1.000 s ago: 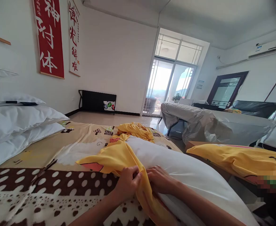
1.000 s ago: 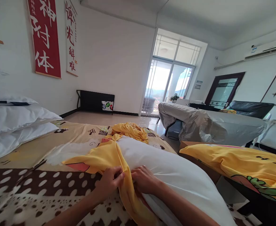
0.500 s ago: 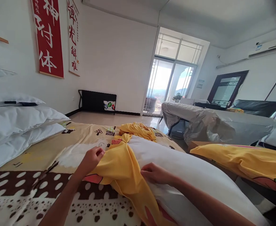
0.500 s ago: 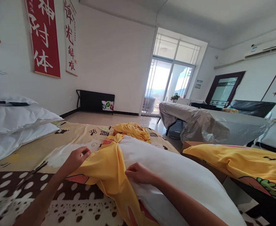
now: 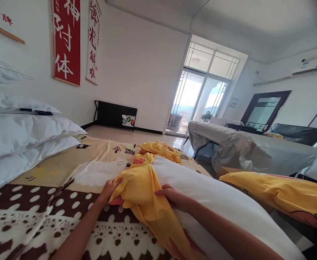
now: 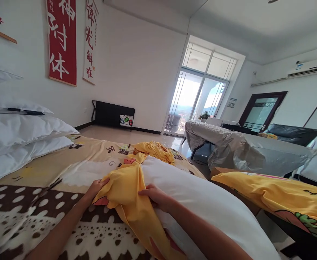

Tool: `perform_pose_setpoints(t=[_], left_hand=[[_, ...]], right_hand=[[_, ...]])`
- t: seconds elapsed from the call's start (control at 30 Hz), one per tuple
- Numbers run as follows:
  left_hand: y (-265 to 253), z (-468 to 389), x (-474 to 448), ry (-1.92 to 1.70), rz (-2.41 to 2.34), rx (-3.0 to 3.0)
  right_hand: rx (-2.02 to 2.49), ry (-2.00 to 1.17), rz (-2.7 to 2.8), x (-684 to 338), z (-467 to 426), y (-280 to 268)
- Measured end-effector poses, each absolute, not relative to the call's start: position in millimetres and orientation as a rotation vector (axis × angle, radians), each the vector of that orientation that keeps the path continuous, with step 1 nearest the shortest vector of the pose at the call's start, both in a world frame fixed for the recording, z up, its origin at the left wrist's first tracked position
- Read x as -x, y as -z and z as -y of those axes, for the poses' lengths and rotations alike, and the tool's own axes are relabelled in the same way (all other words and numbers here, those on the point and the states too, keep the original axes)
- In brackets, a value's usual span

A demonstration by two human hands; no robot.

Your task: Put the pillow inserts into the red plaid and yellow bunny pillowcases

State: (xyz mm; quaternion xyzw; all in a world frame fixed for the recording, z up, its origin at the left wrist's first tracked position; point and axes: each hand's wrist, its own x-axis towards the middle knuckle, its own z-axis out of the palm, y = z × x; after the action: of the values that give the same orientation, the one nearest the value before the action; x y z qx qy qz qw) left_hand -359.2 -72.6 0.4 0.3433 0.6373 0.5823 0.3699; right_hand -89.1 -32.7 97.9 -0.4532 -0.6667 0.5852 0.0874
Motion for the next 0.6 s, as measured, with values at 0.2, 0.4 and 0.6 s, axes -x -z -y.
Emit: perform_pose_setpoints(t=[0.2, 0.4, 0.6], left_hand=[[-5, 69, 364, -1.695, -1.308, -0.614], [-9, 72, 368, -1.747, -1.167, -0.486], [-21, 85, 373, -1.683, -1.066, -0.556]], right_hand=[[1.331, -1.903, 2.123, 60, 60, -98], [1.340, -1.819, 2.059, 19, 53, -128], [1.522, -1.552, 2.104, 20, 44, -148]])
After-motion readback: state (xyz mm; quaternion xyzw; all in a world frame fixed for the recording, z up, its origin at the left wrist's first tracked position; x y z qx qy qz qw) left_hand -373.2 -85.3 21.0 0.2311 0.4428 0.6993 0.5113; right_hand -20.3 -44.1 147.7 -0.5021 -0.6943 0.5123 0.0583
